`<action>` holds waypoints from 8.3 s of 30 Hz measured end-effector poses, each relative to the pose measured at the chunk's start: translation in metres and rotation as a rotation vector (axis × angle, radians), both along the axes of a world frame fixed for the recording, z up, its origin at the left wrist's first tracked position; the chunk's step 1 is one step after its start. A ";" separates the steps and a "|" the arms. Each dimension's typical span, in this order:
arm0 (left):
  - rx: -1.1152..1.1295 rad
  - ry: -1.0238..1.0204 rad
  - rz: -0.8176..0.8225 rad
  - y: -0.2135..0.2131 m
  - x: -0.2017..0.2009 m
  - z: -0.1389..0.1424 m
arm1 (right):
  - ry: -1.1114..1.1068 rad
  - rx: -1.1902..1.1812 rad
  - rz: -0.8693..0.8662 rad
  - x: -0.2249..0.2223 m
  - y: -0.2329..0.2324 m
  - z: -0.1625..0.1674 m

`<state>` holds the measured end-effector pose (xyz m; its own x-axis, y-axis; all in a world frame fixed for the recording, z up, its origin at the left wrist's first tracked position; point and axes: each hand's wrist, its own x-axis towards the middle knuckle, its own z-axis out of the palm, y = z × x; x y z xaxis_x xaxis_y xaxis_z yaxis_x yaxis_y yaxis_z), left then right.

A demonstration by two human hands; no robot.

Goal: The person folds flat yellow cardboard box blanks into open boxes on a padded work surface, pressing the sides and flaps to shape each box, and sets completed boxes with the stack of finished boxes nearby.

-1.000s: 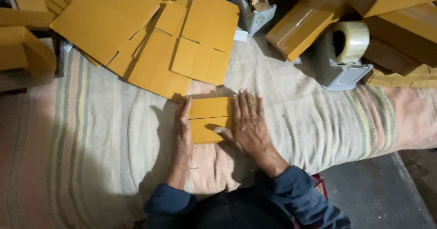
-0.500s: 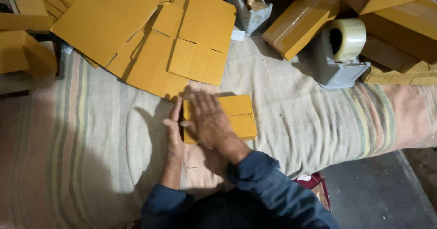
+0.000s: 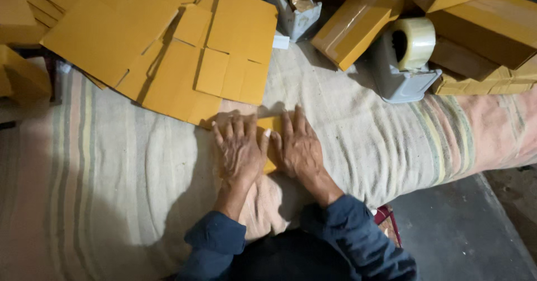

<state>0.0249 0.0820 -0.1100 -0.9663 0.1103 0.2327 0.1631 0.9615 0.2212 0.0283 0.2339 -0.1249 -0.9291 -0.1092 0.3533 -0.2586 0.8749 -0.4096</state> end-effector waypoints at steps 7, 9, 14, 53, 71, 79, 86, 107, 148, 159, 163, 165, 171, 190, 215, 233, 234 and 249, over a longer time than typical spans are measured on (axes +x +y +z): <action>0.190 0.058 0.118 -0.025 -0.008 -0.018 | 0.080 0.323 -0.092 -0.028 -0.017 0.001; 0.146 -0.046 0.153 -0.028 -0.011 -0.027 | 0.077 0.340 -0.024 -0.028 -0.032 -0.002; 0.282 0.105 0.226 -0.039 -0.012 -0.041 | 0.111 0.389 0.149 -0.037 -0.071 -0.008; 0.044 -0.229 0.234 -0.056 -0.030 -0.030 | 0.113 0.170 0.029 -0.029 -0.040 -0.003; -0.134 -0.036 0.200 -0.054 -0.026 -0.044 | 0.035 0.406 -0.057 -0.033 -0.059 -0.015; 0.038 -0.079 0.277 -0.090 -0.016 -0.031 | 0.032 0.302 -0.142 -0.042 -0.023 -0.022; 0.040 -0.118 0.205 -0.048 -0.028 -0.029 | 0.012 0.409 -0.037 -0.046 -0.063 -0.030; 0.145 -0.150 0.285 -0.098 -0.015 -0.042 | 0.031 0.380 -0.135 -0.049 -0.026 -0.023; 0.179 -0.144 0.180 -0.088 -0.027 -0.021 | 0.099 0.429 -0.046 -0.054 -0.043 -0.007; 0.322 -0.081 0.114 -0.088 -0.014 -0.029 | -0.025 0.356 -0.003 -0.039 -0.044 -0.009; 0.307 -0.036 0.206 -0.070 0.001 -0.026 | 0.134 0.428 -0.150 -0.019 -0.059 -0.009; 0.176 0.086 0.207 -0.055 0.014 -0.029 | 0.143 0.338 -0.061 -0.008 -0.077 -0.011; 0.240 0.306 0.071 -0.067 0.039 -0.035 | 0.132 0.275 -0.087 0.015 -0.064 -0.005; 0.129 0.263 -0.192 -0.091 0.057 -0.050 | 0.223 0.270 0.334 0.038 -0.044 0.006; -0.001 0.141 -0.159 -0.101 0.052 -0.044 | 0.222 0.546 0.252 0.023 -0.001 -0.008; 0.060 0.061 0.166 -0.085 0.027 -0.049 | 0.015 0.395 -0.134 -0.002 -0.021 -0.026; 0.018 0.085 0.181 -0.078 0.022 -0.048 | 0.045 0.449 -0.125 -0.004 -0.030 -0.025; 0.040 0.013 0.116 -0.058 -0.007 -0.042 | 0.069 0.343 -0.020 -0.021 -0.049 -0.022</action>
<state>0.0183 0.0238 -0.1515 -0.9689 -0.0117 0.2474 0.0542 0.9646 0.2582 0.0076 0.1852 -0.1474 -0.9077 -0.2143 0.3609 -0.2567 0.9637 -0.0731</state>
